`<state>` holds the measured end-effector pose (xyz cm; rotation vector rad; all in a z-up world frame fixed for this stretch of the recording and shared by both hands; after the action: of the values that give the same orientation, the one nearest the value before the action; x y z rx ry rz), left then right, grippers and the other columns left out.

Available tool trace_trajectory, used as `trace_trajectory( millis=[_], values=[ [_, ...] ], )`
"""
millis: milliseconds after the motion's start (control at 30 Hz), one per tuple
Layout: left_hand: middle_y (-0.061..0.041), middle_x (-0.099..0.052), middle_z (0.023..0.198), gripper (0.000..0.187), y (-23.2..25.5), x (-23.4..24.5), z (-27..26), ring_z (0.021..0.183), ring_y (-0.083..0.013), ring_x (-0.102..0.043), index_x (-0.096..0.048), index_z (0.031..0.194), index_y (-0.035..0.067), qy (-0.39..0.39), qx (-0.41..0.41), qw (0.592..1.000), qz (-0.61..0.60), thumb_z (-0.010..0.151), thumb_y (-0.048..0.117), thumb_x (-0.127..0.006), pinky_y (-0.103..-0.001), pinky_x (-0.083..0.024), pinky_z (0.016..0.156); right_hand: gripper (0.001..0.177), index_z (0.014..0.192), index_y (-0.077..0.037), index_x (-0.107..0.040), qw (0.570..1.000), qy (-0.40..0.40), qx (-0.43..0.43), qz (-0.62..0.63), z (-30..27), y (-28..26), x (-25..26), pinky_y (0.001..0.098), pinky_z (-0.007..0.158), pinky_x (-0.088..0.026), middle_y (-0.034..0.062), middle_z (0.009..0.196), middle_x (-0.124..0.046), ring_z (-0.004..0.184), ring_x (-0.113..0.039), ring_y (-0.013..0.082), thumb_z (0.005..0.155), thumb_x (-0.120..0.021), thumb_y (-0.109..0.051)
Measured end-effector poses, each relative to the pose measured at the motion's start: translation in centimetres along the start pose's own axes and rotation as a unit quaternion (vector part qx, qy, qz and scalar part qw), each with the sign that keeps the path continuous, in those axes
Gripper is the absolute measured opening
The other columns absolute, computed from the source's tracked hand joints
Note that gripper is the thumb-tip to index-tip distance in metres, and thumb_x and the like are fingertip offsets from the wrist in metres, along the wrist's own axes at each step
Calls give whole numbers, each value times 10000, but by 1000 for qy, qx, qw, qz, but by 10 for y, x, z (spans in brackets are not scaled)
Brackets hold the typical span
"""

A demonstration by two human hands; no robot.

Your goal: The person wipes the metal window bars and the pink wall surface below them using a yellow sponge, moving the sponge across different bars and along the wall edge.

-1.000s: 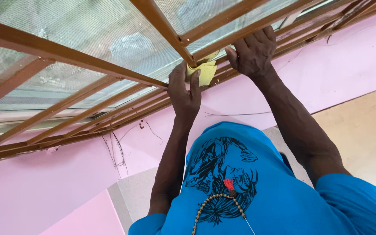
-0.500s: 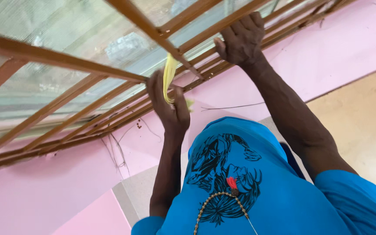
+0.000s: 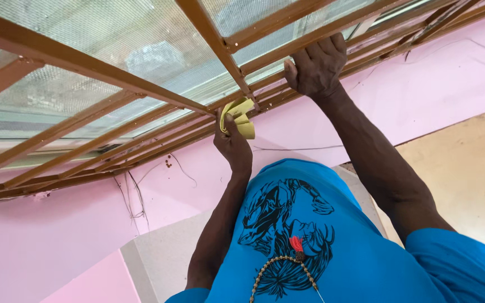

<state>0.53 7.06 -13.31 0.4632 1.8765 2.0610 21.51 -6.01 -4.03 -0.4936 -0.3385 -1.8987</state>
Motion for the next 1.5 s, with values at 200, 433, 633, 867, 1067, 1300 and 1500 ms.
trace_trajectory(
  millis=[200,433,633,867,1067,1300,1500],
  values=[
    [-143,-705,925,453,-20,6,-12,736,-147,-671,-635,1343,-99,4,76,995,-64,1172,286,-471,-291,-570,612,491,924,-119,-721,1000,17,0,6,2,2,-2,390,816,-393,46,860,-641,814,-554,198,1143,-356,-365],
    [-214,-654,1148,577,-24,-45,-11,847,-200,-688,-357,1587,9,-96,97,990,-38,1077,270,-427,-343,-592,700,528,939,-118,-733,1000,16,3,-16,-5,4,-9,388,814,-387,40,857,-649,812,-551,191,1120,-305,-370],
    [-319,-402,1528,592,-14,-75,-3,1444,-355,-421,-156,1618,4,-161,-183,968,51,1146,191,-462,-459,-340,1209,546,988,-111,-749,1000,17,6,-9,-5,2,-10,401,815,-377,57,887,-649,834,-557,210,1128,-284,-360],
    [-188,-617,1084,435,-108,-64,7,939,-264,-664,-339,1435,2,-224,-56,964,135,1102,229,-504,-420,-550,799,546,955,-115,-743,1000,9,4,-14,-16,3,-17,403,808,-374,50,843,-608,797,-520,209,1130,-288,-361],
    [-150,-615,973,325,-110,-70,14,736,-212,-631,-392,1380,38,-228,50,971,56,1120,226,-441,-382,-558,619,553,928,-125,-750,999,38,21,-27,-12,8,-19,394,779,-353,38,801,-594,772,-504,196,1115,-297,-382],
    [-169,-539,1098,494,-117,-62,15,714,-202,-614,-279,1503,16,-276,-68,950,127,1040,77,-441,-344,-549,550,563,944,-80,-729,998,54,24,-7,-6,0,-14,439,881,-407,96,885,-647,875,-581,239,1124,-266,-346],
    [-170,-562,1059,466,-121,-59,9,681,-245,-590,-312,1524,45,-241,67,963,97,1068,45,-409,-389,-529,575,514,872,-99,-695,1000,27,14,-3,-22,5,-20,428,884,-402,72,864,-630,854,-561,234,1122,-310,-331]
  ],
)
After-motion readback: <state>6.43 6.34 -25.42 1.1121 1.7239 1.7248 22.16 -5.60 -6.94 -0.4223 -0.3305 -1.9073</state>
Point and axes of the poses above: each hand's wrist, its own z-axis towards the middle knuckle, its own x-axis out of the back of the hand, y = z × x, the point moved 8 cm from there along z, towards the middle knuckle
